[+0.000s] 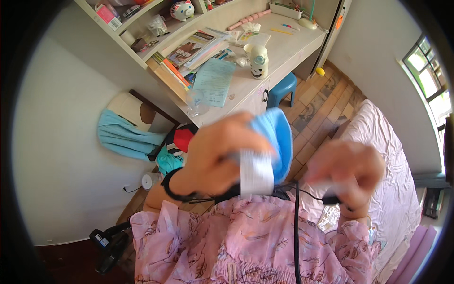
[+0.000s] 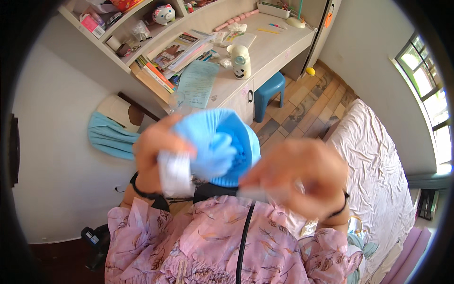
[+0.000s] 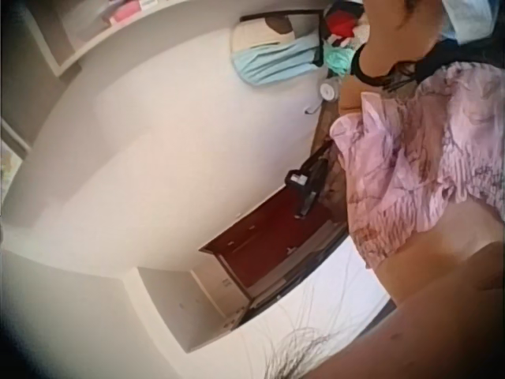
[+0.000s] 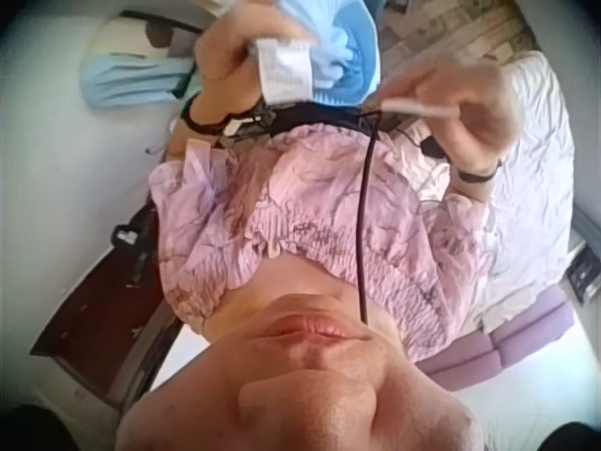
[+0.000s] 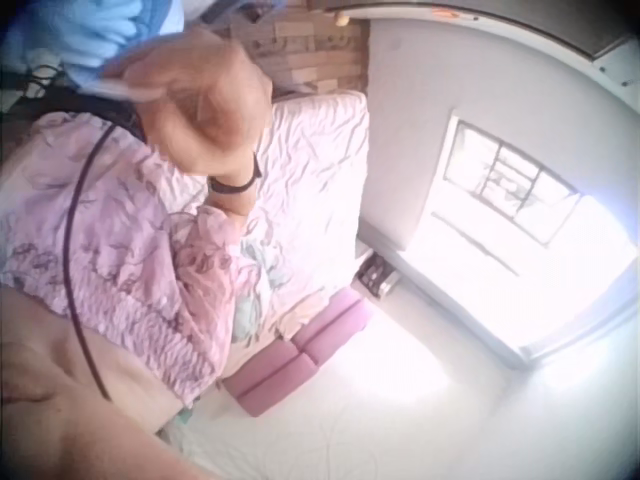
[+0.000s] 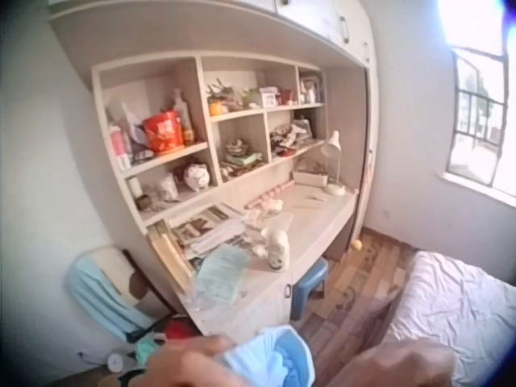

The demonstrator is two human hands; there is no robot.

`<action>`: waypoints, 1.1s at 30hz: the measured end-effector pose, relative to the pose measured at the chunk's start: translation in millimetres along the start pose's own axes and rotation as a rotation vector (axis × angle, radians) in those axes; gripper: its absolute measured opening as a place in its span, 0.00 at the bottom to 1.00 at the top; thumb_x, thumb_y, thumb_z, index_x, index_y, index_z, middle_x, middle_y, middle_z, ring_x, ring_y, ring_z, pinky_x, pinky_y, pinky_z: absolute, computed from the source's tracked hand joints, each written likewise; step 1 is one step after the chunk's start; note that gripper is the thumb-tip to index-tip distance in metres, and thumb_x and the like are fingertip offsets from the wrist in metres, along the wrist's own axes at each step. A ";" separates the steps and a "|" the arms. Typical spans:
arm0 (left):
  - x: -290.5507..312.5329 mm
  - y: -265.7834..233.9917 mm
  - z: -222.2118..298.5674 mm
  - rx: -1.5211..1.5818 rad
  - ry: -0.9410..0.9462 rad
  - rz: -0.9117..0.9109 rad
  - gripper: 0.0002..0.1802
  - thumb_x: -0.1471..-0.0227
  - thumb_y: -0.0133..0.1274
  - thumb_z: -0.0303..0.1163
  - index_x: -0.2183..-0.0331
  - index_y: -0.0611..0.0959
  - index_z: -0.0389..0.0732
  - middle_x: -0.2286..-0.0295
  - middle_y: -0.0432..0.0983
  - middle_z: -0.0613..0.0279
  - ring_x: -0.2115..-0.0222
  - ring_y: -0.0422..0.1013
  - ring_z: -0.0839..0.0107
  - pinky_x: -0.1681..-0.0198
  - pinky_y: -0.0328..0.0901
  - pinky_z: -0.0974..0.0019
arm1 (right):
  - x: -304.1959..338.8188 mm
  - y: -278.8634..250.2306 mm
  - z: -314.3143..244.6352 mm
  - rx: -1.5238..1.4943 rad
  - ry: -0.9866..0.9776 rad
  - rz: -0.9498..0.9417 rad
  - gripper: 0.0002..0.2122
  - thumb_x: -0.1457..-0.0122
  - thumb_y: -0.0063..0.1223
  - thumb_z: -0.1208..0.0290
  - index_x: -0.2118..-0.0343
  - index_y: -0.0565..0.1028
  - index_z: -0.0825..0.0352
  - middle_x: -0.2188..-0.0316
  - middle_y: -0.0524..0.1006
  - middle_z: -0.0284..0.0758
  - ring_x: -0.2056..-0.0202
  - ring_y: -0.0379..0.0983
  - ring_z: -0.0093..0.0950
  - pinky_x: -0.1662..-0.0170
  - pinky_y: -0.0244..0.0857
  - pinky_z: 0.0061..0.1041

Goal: Folding various pieces of baby clothing and towels on a bed and a chair.

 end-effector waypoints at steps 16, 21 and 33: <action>-37.3 32.0 59.3 0.821 0.291 -0.164 0.22 0.52 0.44 0.37 0.92 0.68 0.40 0.90 0.64 0.55 0.88 0.64 0.65 0.86 0.60 0.65 | -36.4 41.8 -54.7 -0.412 -0.208 -0.086 0.06 0.49 0.43 0.76 0.80 0.69 0.62 0.78 0.75 0.32 0.78 0.72 0.25 0.72 0.63 0.19; -21.8 44.2 58.6 0.611 0.402 0.207 0.02 0.61 0.53 0.24 0.79 0.76 0.37 0.86 0.64 0.58 0.90 0.62 0.71 0.89 0.52 0.71 | -36.6 48.3 -54.1 -0.444 -0.189 -0.087 0.06 0.49 0.44 0.77 0.80 0.70 0.62 0.79 0.75 0.32 0.78 0.72 0.25 0.74 0.63 0.18; -28.8 52.8 65.6 0.663 0.407 0.328 0.03 0.64 0.54 0.20 0.84 0.77 0.36 0.87 0.62 0.61 0.90 0.59 0.77 0.89 0.50 0.73 | -31.0 61.8 -36.0 -0.128 -0.181 -0.197 0.02 0.53 0.51 0.77 0.79 0.70 0.68 0.82 0.71 0.34 0.82 0.66 0.24 0.78 0.61 0.21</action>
Point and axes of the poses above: each hand's wrist, its own x-axis away from the middle knuckle, its own y-axis out of the palm, z = x × y, the point moved 1 cm from there along -x, towards the middle knuckle
